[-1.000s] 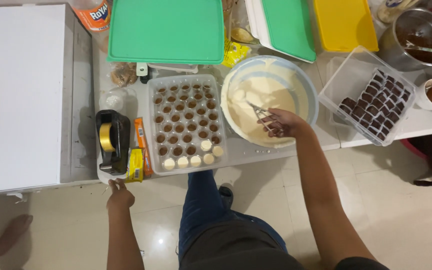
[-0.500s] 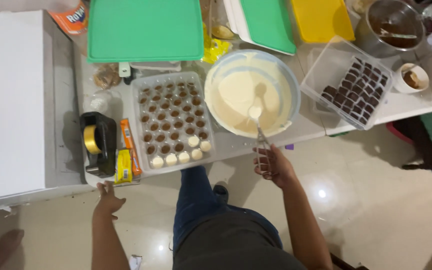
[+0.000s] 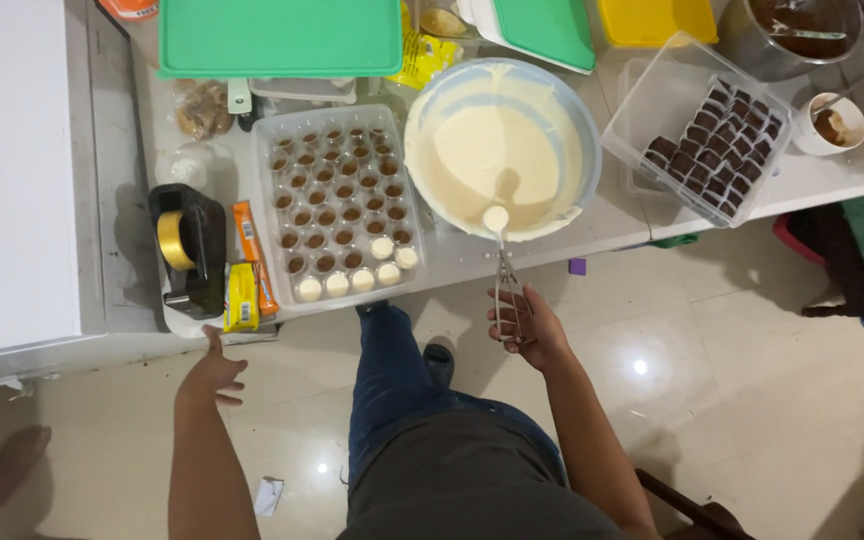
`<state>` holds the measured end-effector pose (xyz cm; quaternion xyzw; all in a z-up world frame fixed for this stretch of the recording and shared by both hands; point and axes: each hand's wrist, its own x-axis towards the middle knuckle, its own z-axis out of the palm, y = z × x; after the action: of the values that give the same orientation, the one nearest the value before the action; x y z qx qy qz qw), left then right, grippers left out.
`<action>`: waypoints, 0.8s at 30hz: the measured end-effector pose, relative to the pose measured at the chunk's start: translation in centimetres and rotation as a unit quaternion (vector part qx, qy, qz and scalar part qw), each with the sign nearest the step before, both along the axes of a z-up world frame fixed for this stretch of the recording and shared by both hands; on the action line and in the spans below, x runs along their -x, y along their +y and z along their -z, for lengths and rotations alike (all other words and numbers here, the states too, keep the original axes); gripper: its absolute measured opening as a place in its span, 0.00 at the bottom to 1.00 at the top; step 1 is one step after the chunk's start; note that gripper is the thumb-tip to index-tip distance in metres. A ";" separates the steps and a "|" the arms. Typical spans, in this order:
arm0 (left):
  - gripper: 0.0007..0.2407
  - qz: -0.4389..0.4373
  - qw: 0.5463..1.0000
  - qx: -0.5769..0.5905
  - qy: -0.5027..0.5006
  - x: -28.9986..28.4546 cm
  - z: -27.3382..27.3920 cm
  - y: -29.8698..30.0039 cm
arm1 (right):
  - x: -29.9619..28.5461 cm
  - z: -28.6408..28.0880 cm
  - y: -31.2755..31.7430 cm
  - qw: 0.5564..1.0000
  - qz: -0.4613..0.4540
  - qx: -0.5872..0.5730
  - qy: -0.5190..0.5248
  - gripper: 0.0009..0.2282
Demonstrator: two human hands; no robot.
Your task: Scooping filling from a bowl into chocolate shells.
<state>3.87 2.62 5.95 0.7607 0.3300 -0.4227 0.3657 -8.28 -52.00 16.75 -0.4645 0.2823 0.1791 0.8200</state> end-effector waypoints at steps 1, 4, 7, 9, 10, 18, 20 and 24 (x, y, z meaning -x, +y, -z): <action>0.47 0.001 1.000 0.000 -0.001 0.0 0.4 0.2 | 0.0 0.1 -0.2 1.000 0.001 0.000 -0.001 0.30; 0.44 0.048 0.997 -0.054 -0.025 -0.3 0.8 0.5 | 0.1 0.5 -0.4 1.000 0.009 -0.014 -0.005 0.30; 0.43 0.057 0.997 -0.059 -0.004 -0.7 -0.2 0.0 | -0.3 0.9 -0.1 1.000 0.003 -0.020 -0.005 0.29; 0.42 0.067 0.993 -0.094 0.010 -0.8 -0.9 -0.5 | -1.0 0.7 0.1 1.000 -0.003 -0.027 -0.007 0.29; 0.42 0.065 0.993 -0.093 0.011 -0.9 -0.8 -0.7 | -1.0 0.6 0.1 1.000 -0.005 -0.027 -0.006 0.29; 0.40 0.078 0.989 -0.125 -0.009 -2.0 1.4 -1.5 | 1.7 1.0 -0.4 1.000 -0.006 -0.010 0.006 0.29; 0.40 0.095 0.987 -0.131 -0.008 -2.5 2.4 -1.8 | 2.9 0.7 -0.8 1.000 -0.005 -0.006 -0.003 0.29; 0.42 0.134 0.979 -0.152 -0.002 -2.9 4.0 -1.3 | 3.5 -0.4 -1.3 1.000 -0.012 -0.002 -0.015 0.29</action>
<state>6.81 1.31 1.91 0.8455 0.2852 -0.4110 0.1866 -11.80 -53.27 17.18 -0.4687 0.2637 0.1823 0.8232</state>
